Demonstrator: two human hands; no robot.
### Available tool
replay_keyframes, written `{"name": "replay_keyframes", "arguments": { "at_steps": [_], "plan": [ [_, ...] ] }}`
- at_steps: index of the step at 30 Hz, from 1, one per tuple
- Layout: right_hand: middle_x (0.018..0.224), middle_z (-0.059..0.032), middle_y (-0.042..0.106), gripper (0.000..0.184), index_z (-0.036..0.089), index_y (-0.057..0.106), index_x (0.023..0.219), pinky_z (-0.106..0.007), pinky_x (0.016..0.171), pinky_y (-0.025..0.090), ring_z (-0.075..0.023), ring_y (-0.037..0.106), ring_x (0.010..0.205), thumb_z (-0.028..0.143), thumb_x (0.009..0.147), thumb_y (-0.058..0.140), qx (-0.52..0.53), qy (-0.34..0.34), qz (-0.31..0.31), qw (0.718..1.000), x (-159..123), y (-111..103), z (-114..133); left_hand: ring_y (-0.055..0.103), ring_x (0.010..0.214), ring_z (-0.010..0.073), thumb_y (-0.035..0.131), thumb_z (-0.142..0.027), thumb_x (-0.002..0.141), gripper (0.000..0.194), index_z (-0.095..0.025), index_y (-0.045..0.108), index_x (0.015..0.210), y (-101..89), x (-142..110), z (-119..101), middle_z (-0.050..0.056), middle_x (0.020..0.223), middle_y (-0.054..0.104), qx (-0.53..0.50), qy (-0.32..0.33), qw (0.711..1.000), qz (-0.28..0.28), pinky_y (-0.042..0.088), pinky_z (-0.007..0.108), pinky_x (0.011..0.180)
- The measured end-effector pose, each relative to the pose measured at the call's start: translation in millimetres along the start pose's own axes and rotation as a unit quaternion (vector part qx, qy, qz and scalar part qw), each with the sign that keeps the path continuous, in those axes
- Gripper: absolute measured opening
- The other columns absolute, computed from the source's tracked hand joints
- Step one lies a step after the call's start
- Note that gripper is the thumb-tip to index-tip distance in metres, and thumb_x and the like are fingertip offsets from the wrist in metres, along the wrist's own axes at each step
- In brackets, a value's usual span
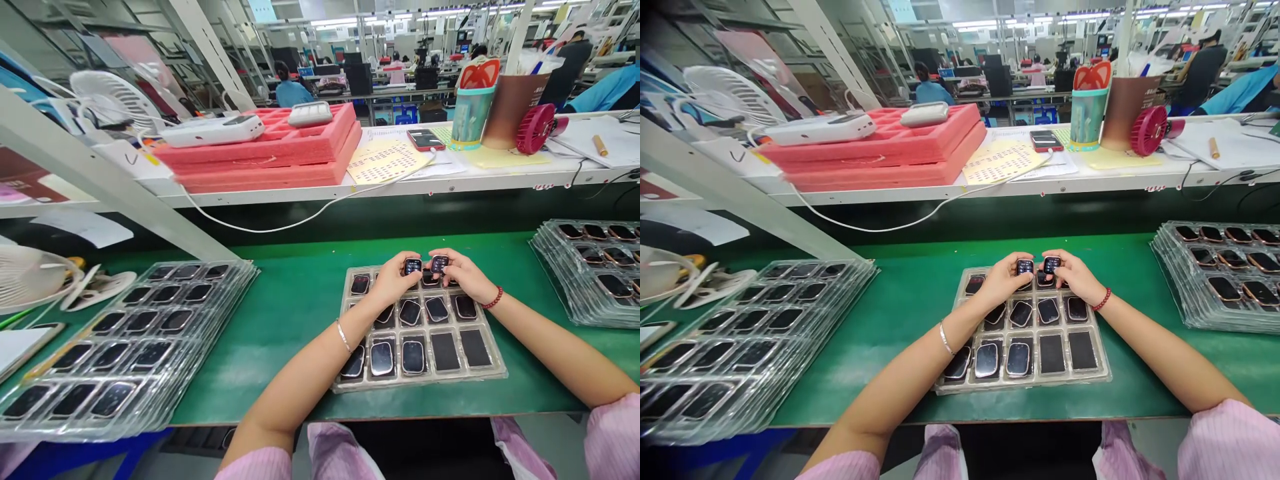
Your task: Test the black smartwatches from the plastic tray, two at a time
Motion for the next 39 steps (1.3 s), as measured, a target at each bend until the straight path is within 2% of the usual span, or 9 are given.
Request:
{"name": "replay_keyframes", "arguments": {
  "at_steps": [4,7,10,14,19,26,30,35,39],
  "plan": [
    [0.092,-0.0061,0.071,0.026,0.019,0.061,0.104,-0.023,0.052,0.051,-0.0134,0.064,0.066,0.025,0.079,0.057,-0.002,0.01,-0.007,1.0,0,0,-1,0.057,0.063,0.0101,0.058,-0.018,0.08,0.031,-0.014,0.062,0.11,2.6,-1,1,0.003,0.082,0.066,-0.027,-0.025,0.999,0.022,0.047,0.023,0.063],
    [0.086,-0.0044,0.071,0.022,0.018,0.061,0.099,-0.022,0.049,0.048,-0.0106,0.059,0.057,0.026,0.079,0.062,-0.036,0.004,-0.004,0.999,0,1,0,0.056,0.059,0.0094,0.048,-0.014,0.083,0.039,-0.015,0.061,0.12,0.7,0,5,0.001,0.08,0.065,-0.032,-0.045,0.998,0.01,0.046,0.023,0.062],
    [0.087,-0.0035,0.07,0.026,0.019,0.059,0.1,-0.022,0.049,0.047,-0.0102,0.057,0.057,0.023,0.075,0.066,-0.051,-0.008,-0.005,0.999,0,2,1,0.058,0.062,0.0104,0.042,-0.006,0.079,0.05,-0.016,0.058,0.125,-1.4,2,10,0.002,0.082,0.067,-0.03,-0.055,0.998,-0.005,0.047,0.023,0.064],
    [0.103,-0.0065,0.07,0.038,0.02,0.057,0.111,-0.022,0.052,0.049,-0.0153,0.066,0.076,0.017,0.073,0.062,-0.038,-0.012,0.007,0.999,0,2,1,0.063,0.085,0.0136,0.053,-0.001,0.069,0.05,-0.015,0.059,0.117,-2.9,4,7,0.005,0.101,0.067,-0.03,-0.016,0.999,-0.023,0.048,0.024,0.078],
    [0.102,-0.0076,0.071,0.037,0.02,0.059,0.112,-0.024,0.053,0.05,-0.0169,0.067,0.076,0.019,0.076,0.059,-0.053,-0.007,0.017,0.998,-1,2,0,0.059,0.075,0.0125,0.056,-0.01,0.074,0.03,-0.014,0.062,0.104,-2.2,1,1,0.005,0.092,0.066,-0.016,-0.004,1.0,-0.016,0.047,0.025,0.072],
    [0.107,-0.0079,0.07,0.047,0.02,0.055,0.116,-0.023,0.054,0.05,-0.0163,0.067,0.078,0.014,0.07,0.059,-0.048,-0.002,0.017,0.999,-1,4,-1,0.062,0.086,0.0143,0.054,-0.001,0.067,0.044,-0.014,0.06,0.108,-1.2,1,-1,0.005,0.098,0.067,0.003,0.01,1.0,-0.015,0.047,0.025,0.08],
    [0.104,-0.0075,0.071,0.049,0.02,0.055,0.117,-0.022,0.052,0.048,-0.0139,0.065,0.072,0.012,0.07,0.061,-0.057,-0.002,0.008,0.998,-1,3,-1,0.061,0.08,0.0132,0.057,-0.004,0.07,0.054,-0.014,0.056,0.123,-0.6,0,1,0.005,0.094,0.067,0.007,0.008,1.0,-0.008,0.048,0.024,0.075],
    [0.092,-0.0068,0.073,0.025,0.018,0.062,0.106,-0.024,0.053,0.05,-0.0124,0.062,0.062,0.028,0.083,0.06,-0.036,0.011,-0.002,0.999,-1,0,-2,0.059,0.065,0.0104,0.05,-0.025,0.089,0.03,-0.014,0.064,0.113,1.3,-1,5,0.005,0.09,0.067,-0.035,-0.023,0.999,0.007,0.049,0.023,0.064],
    [0.092,-0.0068,0.072,0.027,0.019,0.063,0.107,-0.024,0.053,0.05,-0.014,0.063,0.065,0.034,0.084,0.061,-0.013,0.006,-0.014,1.0,-2,0,0,0.059,0.062,0.0104,0.054,-0.027,0.088,0.038,-0.015,0.059,0.124,0.6,-1,5,0.004,0.084,0.066,-0.034,-0.028,0.999,-0.004,0.049,0.023,0.062]
  ]
}}
Point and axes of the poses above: each hand's wrist, its own x-axis towards the middle knuckle, its own y-axis out of the palm, z = x × y, the point moved 5 cm from there along x, towards the middle knuckle
